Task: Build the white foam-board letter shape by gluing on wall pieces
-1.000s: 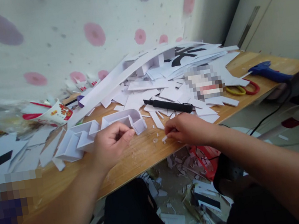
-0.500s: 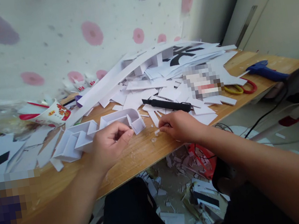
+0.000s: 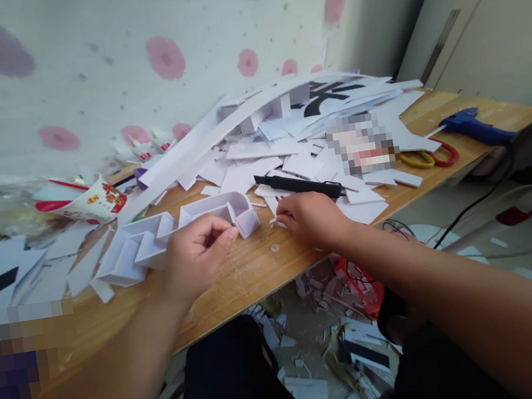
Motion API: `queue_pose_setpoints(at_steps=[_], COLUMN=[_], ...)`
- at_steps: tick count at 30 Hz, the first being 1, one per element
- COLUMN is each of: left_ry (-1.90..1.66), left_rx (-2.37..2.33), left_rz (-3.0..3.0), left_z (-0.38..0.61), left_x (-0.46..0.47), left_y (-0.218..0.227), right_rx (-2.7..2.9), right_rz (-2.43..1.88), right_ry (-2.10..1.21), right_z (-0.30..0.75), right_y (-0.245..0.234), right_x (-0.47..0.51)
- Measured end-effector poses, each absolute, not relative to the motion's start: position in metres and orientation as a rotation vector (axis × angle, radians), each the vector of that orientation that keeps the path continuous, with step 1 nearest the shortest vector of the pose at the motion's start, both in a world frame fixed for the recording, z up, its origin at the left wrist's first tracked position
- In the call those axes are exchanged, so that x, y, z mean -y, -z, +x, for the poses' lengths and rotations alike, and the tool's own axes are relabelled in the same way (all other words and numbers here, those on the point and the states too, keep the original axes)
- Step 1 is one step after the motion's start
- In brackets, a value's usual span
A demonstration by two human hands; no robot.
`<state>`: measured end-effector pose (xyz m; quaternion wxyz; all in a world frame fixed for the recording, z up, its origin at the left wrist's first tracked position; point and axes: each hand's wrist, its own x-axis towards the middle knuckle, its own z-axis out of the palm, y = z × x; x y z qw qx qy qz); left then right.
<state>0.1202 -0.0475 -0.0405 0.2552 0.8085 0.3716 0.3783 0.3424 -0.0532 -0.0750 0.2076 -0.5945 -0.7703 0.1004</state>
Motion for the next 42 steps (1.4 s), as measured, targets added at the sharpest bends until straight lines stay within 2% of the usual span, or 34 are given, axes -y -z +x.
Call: queue_pose_setpoints(at_steps=[5,11,16,28,35,42], left_ry=[-1.03,-1.063,-1.001,-1.016,-0.955,-1.036], left_rx=[-1.014,-1.004,-0.962,-0.639,-0.865,-1.05], left_rz=[2.175,2.078,2.056,2.182,1.947,2.116], left_z=[0.118,0.119,0.122,0.117,0.119,0.119], left_x=[0.046,0.044,0.047,0.047,0.046,0.047], left_y=[0.041,0.044,0.049,0.052,0.054,0.049], right_rx=[2.148,1.791,1.673,1.69,1.758,1.778], right_rz=[-1.617,-1.473,-1.331,-1.34,-1.342,-1.264], right_ry=[-0.287,-0.78,-0.964,-0.912,-0.658,-0.525], right_z=[0.342,0.342,0.331,0.316,0.309,0.304], right_y=[0.075,0.047,0.035,0.034,0.035,0.04], right_x=[0.052,0.067,0.083,0.088,0.095,0.104])
